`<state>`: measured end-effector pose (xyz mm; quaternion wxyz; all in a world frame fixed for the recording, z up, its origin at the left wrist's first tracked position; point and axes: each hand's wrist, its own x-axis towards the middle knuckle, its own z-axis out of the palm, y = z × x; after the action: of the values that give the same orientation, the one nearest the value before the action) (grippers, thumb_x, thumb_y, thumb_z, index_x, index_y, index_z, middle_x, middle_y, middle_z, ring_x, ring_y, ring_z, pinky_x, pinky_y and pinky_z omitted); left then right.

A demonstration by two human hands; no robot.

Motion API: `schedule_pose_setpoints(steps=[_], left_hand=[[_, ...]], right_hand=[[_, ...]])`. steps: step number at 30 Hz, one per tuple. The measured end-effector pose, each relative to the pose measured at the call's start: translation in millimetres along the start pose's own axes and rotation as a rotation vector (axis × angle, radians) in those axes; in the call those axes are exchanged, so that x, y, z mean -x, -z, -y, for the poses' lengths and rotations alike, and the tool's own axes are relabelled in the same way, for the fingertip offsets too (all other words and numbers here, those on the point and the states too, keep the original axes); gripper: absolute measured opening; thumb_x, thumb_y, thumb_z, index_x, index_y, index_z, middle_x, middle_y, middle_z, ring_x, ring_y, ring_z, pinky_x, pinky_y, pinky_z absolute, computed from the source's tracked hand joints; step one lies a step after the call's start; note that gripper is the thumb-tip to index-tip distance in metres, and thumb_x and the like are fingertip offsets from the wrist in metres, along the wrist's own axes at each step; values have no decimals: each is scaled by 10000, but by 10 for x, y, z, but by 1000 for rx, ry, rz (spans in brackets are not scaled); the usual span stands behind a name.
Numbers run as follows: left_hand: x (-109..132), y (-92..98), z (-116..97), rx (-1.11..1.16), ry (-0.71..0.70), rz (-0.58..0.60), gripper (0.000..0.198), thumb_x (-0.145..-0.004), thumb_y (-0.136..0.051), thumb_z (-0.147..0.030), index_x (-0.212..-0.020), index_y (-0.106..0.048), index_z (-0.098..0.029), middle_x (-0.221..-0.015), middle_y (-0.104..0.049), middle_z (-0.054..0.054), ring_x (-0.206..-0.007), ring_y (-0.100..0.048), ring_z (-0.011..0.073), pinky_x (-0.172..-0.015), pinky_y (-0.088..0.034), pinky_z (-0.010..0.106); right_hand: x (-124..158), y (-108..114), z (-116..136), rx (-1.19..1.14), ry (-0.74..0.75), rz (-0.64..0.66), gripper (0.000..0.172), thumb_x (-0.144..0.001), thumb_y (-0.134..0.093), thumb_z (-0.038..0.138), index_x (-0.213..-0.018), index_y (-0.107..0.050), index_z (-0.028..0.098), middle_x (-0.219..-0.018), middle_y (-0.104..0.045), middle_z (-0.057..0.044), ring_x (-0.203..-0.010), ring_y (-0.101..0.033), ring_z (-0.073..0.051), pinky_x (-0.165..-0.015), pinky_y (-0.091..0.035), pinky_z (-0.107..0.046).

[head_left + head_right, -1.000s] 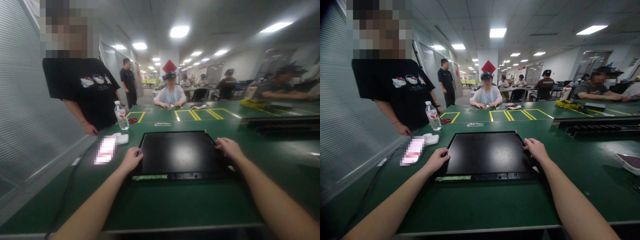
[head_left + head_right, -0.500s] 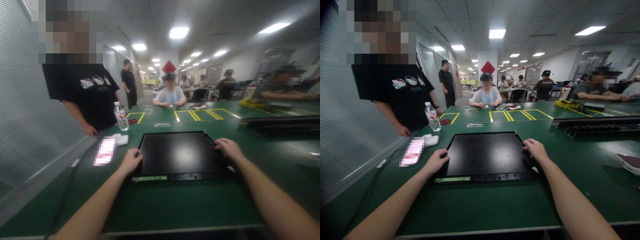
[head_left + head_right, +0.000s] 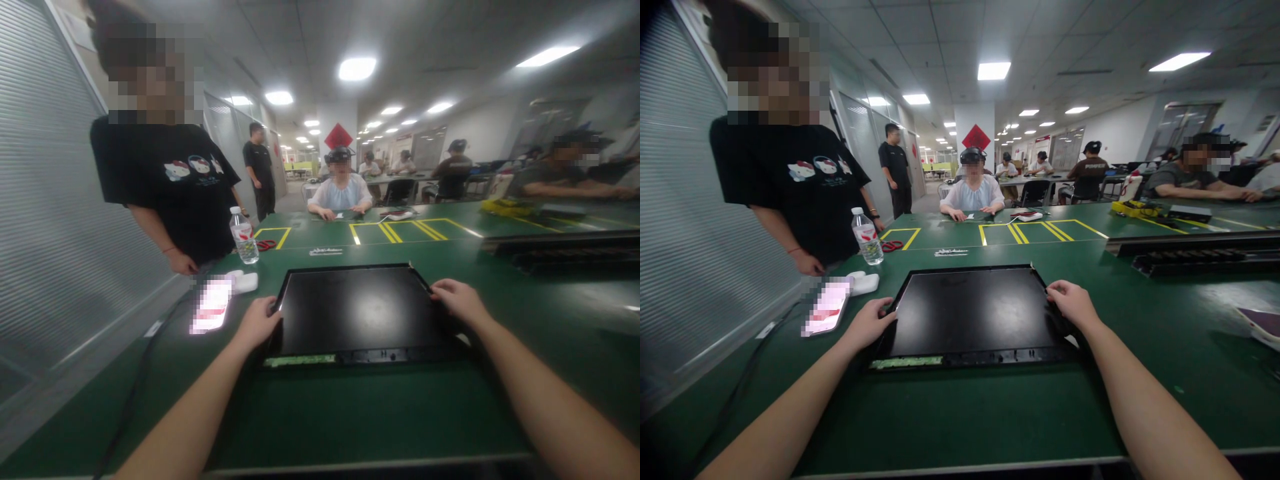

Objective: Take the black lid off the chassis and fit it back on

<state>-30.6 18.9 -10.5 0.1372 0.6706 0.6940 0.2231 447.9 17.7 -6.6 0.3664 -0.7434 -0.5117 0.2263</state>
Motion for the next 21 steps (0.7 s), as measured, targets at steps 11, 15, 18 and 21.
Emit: schedule_pose_setpoints(steps=[11, 15, 18, 21], left_hand=[[-84, -48, 98, -88, -71, -44, 364, -831, -546, -267, -1076, -744, -84, -1177, -669, 205, -1162, -611, 308, -1052, -412, 379], [-58, -16, 12, -26, -87, -31, 240, -804, -544, -188, -894, -758, -128, -1097, -707, 184, -1126, -627, 311, -999, -443, 375], [-27, 15, -33, 13, -78, -8, 223, -810, -534, -185, -791, -754, -151, -928, -744, 142, -964, -680, 304, -885, -494, 385], [10, 53, -62, 184, 16, -28, 254, -841, -541, -207, -900, -783, -162, -922, -777, 110, -921, -707, 284, -849, -514, 367]], right_hand=[[-58, -17, -61, 119, 134, -61, 184, -741, -625, 285, -851, -750, 207, -774, -749, -41, -768, -672, -204, -673, -461, -276], [-43, -19, -29, 139, 123, -85, 160, -726, -632, 264, -819, -752, 214, -780, -749, -37, -785, -670, -209, -689, -452, -283], [-35, -18, -8, 135, 119, -86, 155, -715, -630, 255, -805, -751, 219, -772, -746, -32, -784, -670, -208, -688, -452, -283], [-40, -14, -2, 131, 116, -76, 152, -716, -624, 252, -795, -749, 216, -769, -744, -31, -778, -671, -205, -688, -453, -282]])
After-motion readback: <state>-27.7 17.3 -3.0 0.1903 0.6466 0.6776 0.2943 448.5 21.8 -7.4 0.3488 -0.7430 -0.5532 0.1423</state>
